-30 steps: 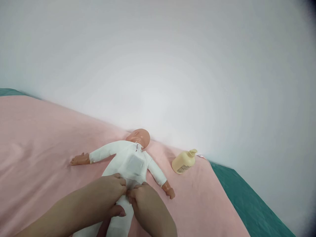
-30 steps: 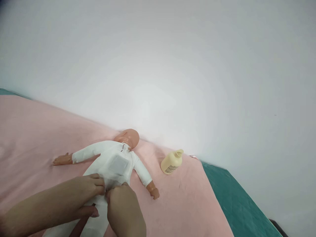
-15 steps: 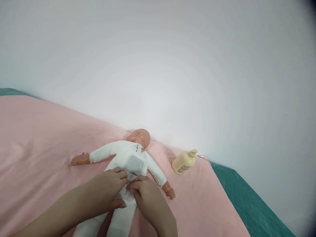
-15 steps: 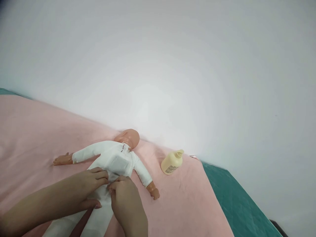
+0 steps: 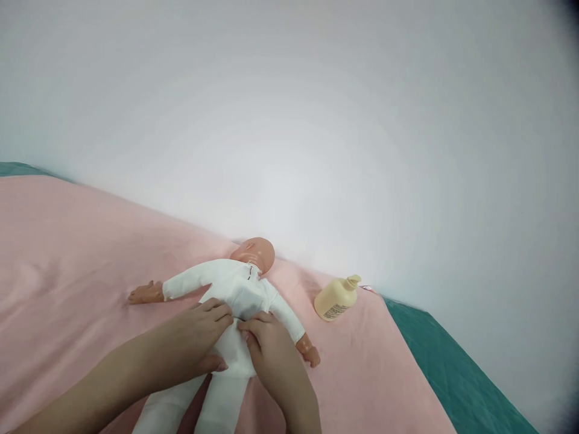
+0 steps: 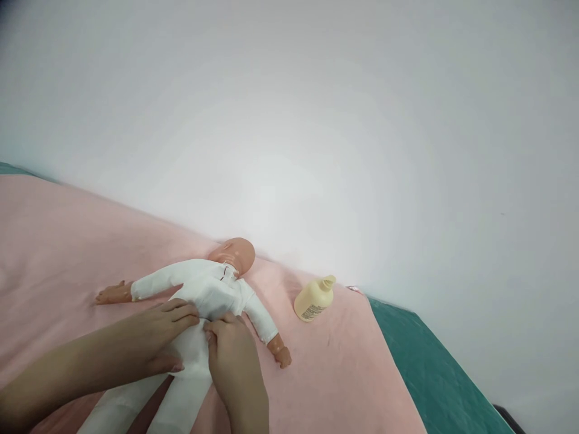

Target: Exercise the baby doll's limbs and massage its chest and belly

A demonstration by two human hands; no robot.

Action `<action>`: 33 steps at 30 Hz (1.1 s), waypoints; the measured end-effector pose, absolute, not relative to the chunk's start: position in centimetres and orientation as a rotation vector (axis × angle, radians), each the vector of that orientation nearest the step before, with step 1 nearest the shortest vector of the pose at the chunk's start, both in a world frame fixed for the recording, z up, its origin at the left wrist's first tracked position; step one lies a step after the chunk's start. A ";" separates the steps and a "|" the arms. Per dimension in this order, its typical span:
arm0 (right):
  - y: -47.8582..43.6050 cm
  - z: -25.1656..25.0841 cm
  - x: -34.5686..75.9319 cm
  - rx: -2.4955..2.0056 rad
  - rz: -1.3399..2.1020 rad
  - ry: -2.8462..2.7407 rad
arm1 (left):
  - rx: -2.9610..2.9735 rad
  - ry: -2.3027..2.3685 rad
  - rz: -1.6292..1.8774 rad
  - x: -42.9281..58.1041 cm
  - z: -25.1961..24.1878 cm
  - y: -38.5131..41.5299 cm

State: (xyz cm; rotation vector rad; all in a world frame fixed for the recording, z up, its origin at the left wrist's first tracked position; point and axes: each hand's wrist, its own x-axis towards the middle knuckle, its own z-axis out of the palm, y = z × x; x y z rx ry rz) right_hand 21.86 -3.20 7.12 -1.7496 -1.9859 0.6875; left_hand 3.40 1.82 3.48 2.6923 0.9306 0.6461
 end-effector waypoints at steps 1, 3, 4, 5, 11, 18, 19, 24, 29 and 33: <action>-3.2 7.1 21.8 -1.748 0.700 -1.996 | 2.708 0.950 0.550 3.5 3.8 1.8; -3.1 7.0 21.8 -1.741 0.715 -2.019 | 2.714 0.992 0.392 3.6 4.6 1.6; -3.1 6.9 21.9 -1.735 0.716 -2.027 | 2.709 1.003 0.354 3.6 5.1 1.5; -3.1 6.9 21.9 -1.727 0.712 -2.030 | 2.709 1.003 0.326 3.7 5.4 1.5; -2.2 5.9 22.3 -1.651 0.563 -1.877 | 2.720 0.900 0.516 4.5 4.8 3.3; -0.1 2.2 23.4 -1.434 0.435 -1.695 | 2.666 0.921 1.017 5.4 0.5 7.2; 0.1 1.8 23.5 -1.428 0.444 -1.684 | 2.676 0.928 1.012 5.3 0.2 7.4; 0.9 1.0 23.9 -1.470 0.454 -1.693 | 2.686 0.955 0.934 5.3 -0.2 7.6; 1.1 0.9 23.8 -1.511 0.431 -1.723 | 2.692 1.003 0.988 5.8 -0.6 7.5; 1.2 0.5 23.6 -1.473 0.387 -1.667 | 2.684 0.977 1.047 6.0 -0.5 7.4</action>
